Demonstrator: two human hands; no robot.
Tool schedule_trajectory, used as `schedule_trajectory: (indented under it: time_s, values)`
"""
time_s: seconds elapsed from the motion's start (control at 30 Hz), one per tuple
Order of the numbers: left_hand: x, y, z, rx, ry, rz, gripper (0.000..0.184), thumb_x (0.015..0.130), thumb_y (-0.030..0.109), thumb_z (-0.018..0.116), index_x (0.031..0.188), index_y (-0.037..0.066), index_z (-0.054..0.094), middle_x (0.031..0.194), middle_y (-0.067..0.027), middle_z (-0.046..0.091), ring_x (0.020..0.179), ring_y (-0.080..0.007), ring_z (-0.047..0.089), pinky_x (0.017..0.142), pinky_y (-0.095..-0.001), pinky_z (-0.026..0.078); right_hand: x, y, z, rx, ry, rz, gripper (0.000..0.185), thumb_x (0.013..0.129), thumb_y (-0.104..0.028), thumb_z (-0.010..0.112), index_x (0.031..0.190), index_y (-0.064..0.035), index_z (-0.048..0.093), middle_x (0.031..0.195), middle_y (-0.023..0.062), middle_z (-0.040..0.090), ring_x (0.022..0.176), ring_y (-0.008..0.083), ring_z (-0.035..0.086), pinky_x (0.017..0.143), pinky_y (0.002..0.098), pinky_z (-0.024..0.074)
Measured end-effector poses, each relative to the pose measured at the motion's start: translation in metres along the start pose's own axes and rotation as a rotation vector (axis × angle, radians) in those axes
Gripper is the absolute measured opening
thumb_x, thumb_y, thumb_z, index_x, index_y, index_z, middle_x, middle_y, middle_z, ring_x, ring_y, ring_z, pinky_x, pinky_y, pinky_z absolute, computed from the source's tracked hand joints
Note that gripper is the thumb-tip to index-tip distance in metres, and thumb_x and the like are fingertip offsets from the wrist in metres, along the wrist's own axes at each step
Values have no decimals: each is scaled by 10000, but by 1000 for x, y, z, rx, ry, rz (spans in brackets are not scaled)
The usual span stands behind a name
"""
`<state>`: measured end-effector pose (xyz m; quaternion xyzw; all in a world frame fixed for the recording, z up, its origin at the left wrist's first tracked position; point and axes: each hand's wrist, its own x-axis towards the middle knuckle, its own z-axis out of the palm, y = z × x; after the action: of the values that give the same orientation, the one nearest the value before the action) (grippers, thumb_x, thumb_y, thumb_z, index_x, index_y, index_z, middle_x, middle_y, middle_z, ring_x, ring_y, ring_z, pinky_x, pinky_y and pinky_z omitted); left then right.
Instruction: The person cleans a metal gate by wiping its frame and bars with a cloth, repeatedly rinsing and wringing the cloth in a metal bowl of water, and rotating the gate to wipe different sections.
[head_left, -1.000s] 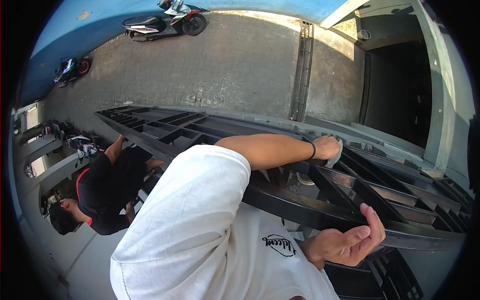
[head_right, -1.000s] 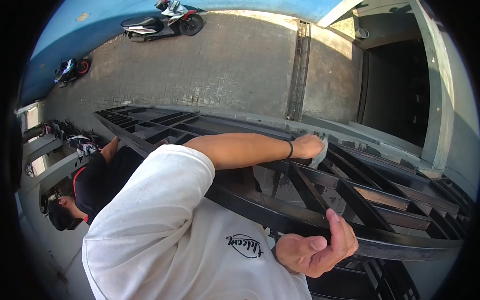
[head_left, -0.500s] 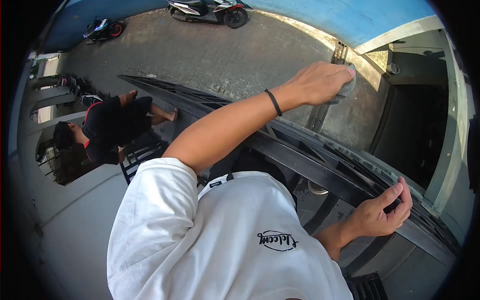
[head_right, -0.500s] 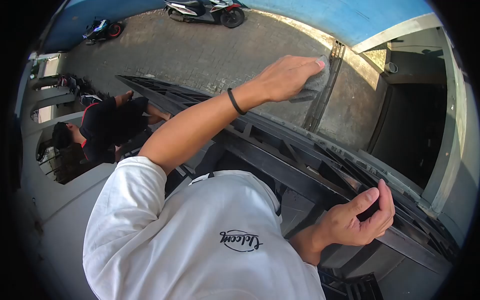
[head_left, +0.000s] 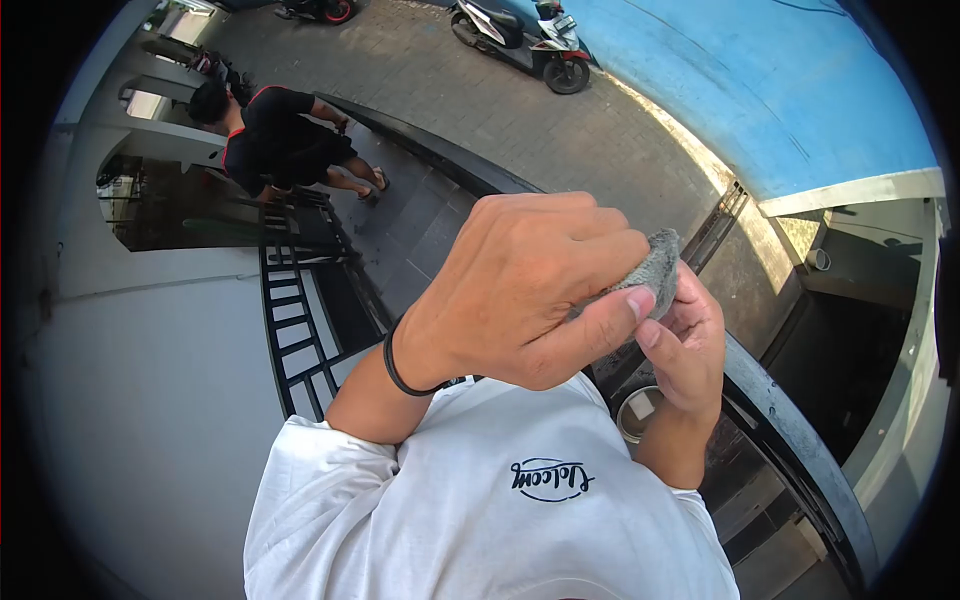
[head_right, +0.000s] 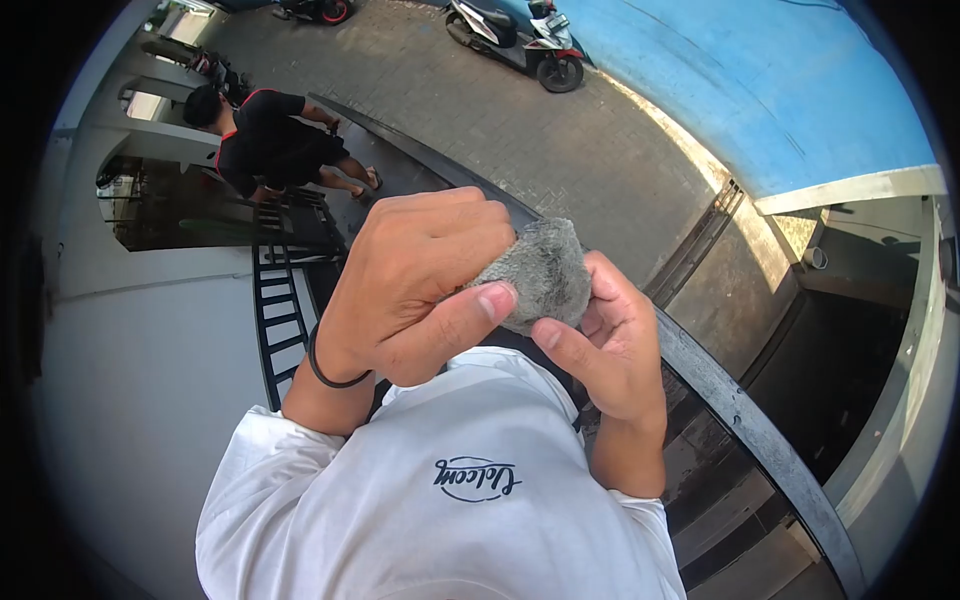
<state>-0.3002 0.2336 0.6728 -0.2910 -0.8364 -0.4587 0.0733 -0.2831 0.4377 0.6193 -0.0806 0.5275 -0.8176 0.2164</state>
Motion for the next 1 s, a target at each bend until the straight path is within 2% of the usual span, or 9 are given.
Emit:
schedule_trajectory:
  time_s: [0.03,0.17,0.3,0.43,0.53,0.6,0.7,0.87,1.0]
  values:
    - [-9,-2,-5,-57,94,-11,306,713,270,611,660,18,446,637,-79,421,564,-243,382,512,-351,289,6,1,8,74,-63,11,419,823,-93,785,1160,12,559,1108,52,618,1047,110,578,929,285,454]
    - [-32,-7,-35,-260,246,-16,199,583,142,626,693,3,536,615,-82,436,539,-201,402,506,-324,303,23,-3,31,-22,-357,168,397,781,-53,824,1080,-48,561,1019,0,586,1001,73,586,853,233,470]
    - [-57,-17,-46,-460,318,-162,158,652,64,602,786,-20,589,705,-39,579,621,-103,517,591,-243,383,32,46,34,-252,-603,280,338,843,-223,795,1034,-20,605,849,-27,601,709,37,526,679,191,437]
    - [-88,-50,-45,-502,275,-371,160,760,5,581,904,-26,644,832,-38,673,744,-81,596,697,-212,437,19,71,43,-233,-408,319,266,874,-203,758,1017,5,676,903,12,613,761,73,524,754,220,439]
    - [-103,-68,-29,-632,351,-480,144,830,67,599,922,-22,665,808,1,654,772,-79,589,714,-218,440,12,77,34,-198,-117,-266,242,945,-173,651,1056,37,696,1049,62,622,1028,143,537,920,287,417]
    - [-120,-89,-26,-874,201,-682,168,886,129,585,927,-9,673,798,13,626,770,-97,589,745,-240,456,8,67,34,6,-24,-114,326,978,-217,601,1156,52,648,1078,66,642,1030,146,581,921,292,446]
    - [-114,-104,-6,-975,268,-582,240,947,216,560,996,-2,647,932,-50,646,857,-139,630,775,-263,485,12,55,41,277,-17,94,385,1021,-266,531,1242,46,574,1136,103,668,998,142,641,895,294,502]
    - [-112,-105,-16,-1429,419,-495,242,1003,166,521,1169,10,602,1092,-72,662,995,-133,630,903,-276,494,14,89,62,140,150,123,302,1001,-238,579,1172,9,612,1096,69,671,958,102,622,872,264,483]
    - [-122,-99,-27,-1320,406,-527,258,997,136,539,1219,12,584,1131,-78,661,1029,-143,632,939,-288,490,18,127,80,-91,165,91,333,942,-196,644,1218,-16,596,1165,82,626,1050,132,569,942,280,424]
